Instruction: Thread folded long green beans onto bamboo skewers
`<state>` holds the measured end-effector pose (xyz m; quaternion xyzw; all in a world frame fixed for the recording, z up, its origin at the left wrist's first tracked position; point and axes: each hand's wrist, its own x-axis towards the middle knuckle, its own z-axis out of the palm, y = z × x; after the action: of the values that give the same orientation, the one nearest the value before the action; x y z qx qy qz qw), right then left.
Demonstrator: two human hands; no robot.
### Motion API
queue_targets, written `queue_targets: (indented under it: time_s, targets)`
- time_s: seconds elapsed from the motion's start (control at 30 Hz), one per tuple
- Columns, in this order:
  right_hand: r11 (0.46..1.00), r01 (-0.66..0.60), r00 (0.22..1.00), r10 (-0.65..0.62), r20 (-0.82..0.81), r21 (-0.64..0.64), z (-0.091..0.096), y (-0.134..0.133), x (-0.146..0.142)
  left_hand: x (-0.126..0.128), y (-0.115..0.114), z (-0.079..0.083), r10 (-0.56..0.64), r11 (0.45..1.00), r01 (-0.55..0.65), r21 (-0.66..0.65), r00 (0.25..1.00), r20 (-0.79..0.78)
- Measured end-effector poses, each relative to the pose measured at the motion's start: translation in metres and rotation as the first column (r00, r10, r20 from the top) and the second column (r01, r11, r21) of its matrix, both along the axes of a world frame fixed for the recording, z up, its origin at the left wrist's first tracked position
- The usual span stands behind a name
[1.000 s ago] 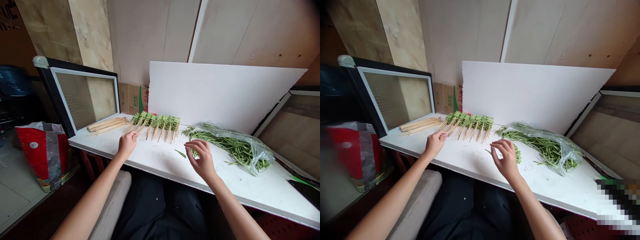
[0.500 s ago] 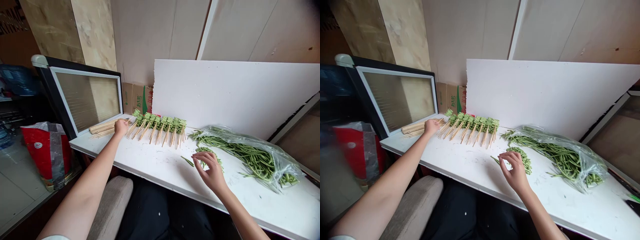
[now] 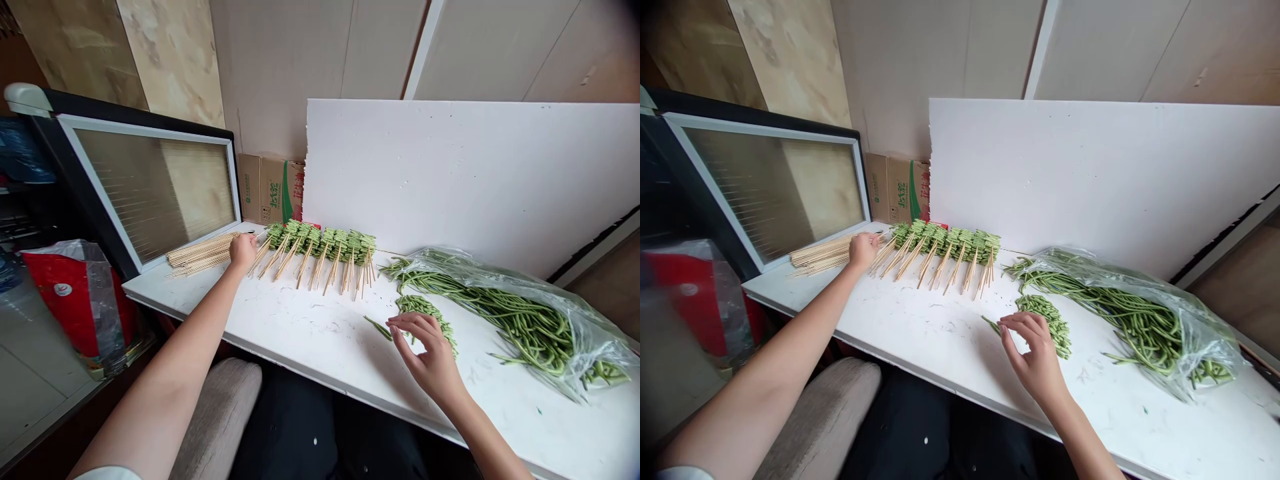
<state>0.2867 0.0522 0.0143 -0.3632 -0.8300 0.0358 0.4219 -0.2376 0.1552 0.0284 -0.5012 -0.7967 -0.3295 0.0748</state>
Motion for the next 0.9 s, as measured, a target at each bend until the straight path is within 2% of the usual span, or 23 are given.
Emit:
queue_targets:
  time_s: [0.1, 0.23, 0.9]
  targets:
    - [1.0, -0.003, 1.0, 0.003, 0.005, -0.013, -0.002, 0.0, -0.001, 0.007, 0.005, -0.004, 0.079, 0.997, -0.078, 0.028, 0.997, -0.019]
    - [1.0, -0.002, 1.0, 0.002, 0.006, -0.019, -0.004, -0.001, -0.001, 0.014, 0.009, -0.005, 0.108, 0.994, -0.107, 0.03, 0.992, -0.058]
    - [0.995, 0.01, 0.999, -0.006, 0.038, -0.101, -0.008, 0.002, 0.001, 0.008, 0.009, -0.012, 0.11, 0.991, -0.106, -0.084, 0.993, 0.041]
